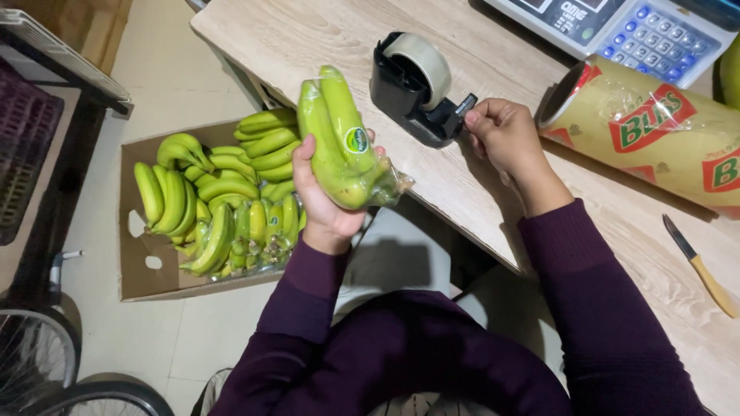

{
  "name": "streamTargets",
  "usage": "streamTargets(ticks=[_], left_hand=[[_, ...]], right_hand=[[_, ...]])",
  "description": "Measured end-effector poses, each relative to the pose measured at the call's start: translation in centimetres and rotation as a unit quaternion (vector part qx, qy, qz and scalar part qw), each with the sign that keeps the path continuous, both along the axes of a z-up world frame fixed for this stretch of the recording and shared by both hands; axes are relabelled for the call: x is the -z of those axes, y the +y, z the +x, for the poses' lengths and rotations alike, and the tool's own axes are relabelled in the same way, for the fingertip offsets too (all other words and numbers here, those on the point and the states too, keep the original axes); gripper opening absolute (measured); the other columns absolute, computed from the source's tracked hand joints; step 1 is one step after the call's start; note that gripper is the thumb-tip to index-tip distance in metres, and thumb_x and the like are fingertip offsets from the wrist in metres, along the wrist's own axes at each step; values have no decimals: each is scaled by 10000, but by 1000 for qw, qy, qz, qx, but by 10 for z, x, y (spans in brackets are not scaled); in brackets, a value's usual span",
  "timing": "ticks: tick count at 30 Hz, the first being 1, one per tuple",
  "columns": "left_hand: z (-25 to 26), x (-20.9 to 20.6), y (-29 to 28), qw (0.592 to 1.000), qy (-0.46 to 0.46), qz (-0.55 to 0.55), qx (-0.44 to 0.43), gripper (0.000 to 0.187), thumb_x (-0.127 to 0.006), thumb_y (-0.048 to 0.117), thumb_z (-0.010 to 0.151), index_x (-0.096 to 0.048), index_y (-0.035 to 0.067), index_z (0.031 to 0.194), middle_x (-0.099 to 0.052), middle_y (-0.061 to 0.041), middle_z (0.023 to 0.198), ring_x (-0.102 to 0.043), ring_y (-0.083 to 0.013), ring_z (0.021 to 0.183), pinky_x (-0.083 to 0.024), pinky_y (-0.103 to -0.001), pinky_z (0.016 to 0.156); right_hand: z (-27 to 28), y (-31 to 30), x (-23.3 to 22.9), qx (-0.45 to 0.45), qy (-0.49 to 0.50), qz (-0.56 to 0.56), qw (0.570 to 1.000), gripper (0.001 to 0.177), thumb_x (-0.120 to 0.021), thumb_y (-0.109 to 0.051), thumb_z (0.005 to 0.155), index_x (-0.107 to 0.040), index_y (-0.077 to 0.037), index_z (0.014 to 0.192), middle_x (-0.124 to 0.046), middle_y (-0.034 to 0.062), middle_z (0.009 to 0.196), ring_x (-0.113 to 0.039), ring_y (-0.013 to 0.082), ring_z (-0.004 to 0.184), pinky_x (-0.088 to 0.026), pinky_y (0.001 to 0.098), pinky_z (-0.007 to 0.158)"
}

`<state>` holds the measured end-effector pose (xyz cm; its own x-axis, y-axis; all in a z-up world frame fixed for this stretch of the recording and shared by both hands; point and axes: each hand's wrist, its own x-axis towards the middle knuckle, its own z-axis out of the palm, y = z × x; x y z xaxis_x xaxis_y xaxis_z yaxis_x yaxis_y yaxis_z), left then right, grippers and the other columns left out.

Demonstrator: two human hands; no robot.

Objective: Wrapping bunches of bananas in plastic film and securing them with tape at a packaging station.

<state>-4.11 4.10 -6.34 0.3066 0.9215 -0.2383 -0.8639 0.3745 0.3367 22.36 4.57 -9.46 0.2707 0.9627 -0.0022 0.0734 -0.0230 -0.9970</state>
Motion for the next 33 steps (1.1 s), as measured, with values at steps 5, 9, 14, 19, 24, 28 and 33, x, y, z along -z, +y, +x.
streamTargets(ticks=[5,9,14,19,24,28,33], left_hand=[[-3,-11,-10,996,-41,3,78,724,-640,551,840,-561,43,1349,-685,-191,1094,-735,-368,898,-634,-575,743],[3,-1,-9,1000,8,-21,17,663,-657,502,836,-568,67,1328,-679,-202,1131,-718,-385,938,-611,-576,853],[7,9,-10,990,103,72,-64,580,-679,373,870,-588,44,1339,-689,-184,1198,-699,-341,1042,-586,-528,931],[16,-14,-23,975,144,157,-58,524,-703,218,862,-602,-4,1326,-716,-167,1170,-700,-312,1061,-601,-474,928],[23,-32,-31,951,255,171,39,726,-729,277,767,-508,72,1427,-652,-148,1186,-657,-274,1047,-589,-430,872],[32,-42,-34,943,269,181,69,765,-713,278,764,-466,67,1456,-622,-176,1225,-642,-301,1095,-595,-449,907],[37,-41,-35,945,262,185,65,742,-710,261,781,-478,53,1455,-625,-165,1233,-622,-276,1107,-555,-404,943]], right_hand=[[23,7,46,20,-206,-61,976,131,-730,-184,1007,-753,-126,892,-598,29,580,-566,134,511,-486,291,525],[34,-20,3,0,-287,-70,955,94,-766,-224,980,-776,-145,929,-617,54,607,-567,163,567,-478,312,590],[18,-81,-94,-59,-335,-42,939,141,-721,-151,1012,-745,-111,880,-613,12,622,-544,123,615,-432,288,642],[1,-116,-160,-130,-369,9,920,112,-723,-148,989,-778,-54,966,-766,42,916,-685,122,788,-520,268,695],[4,-125,-174,-242,-430,-48,869,561,-762,-342,844,-666,-289,1394,-735,-48,696,-611,80,583,-431,262,584],[-8,-120,-189,-337,-289,-46,895,430,-674,-268,934,-586,-165,1342,-428,-10,554,-400,110,498,-368,261,502],[-15,-110,-179,-371,-403,-103,830,521,-723,-418,895,-495,-269,1339,-578,8,552,-513,157,504,-416,310,535]])
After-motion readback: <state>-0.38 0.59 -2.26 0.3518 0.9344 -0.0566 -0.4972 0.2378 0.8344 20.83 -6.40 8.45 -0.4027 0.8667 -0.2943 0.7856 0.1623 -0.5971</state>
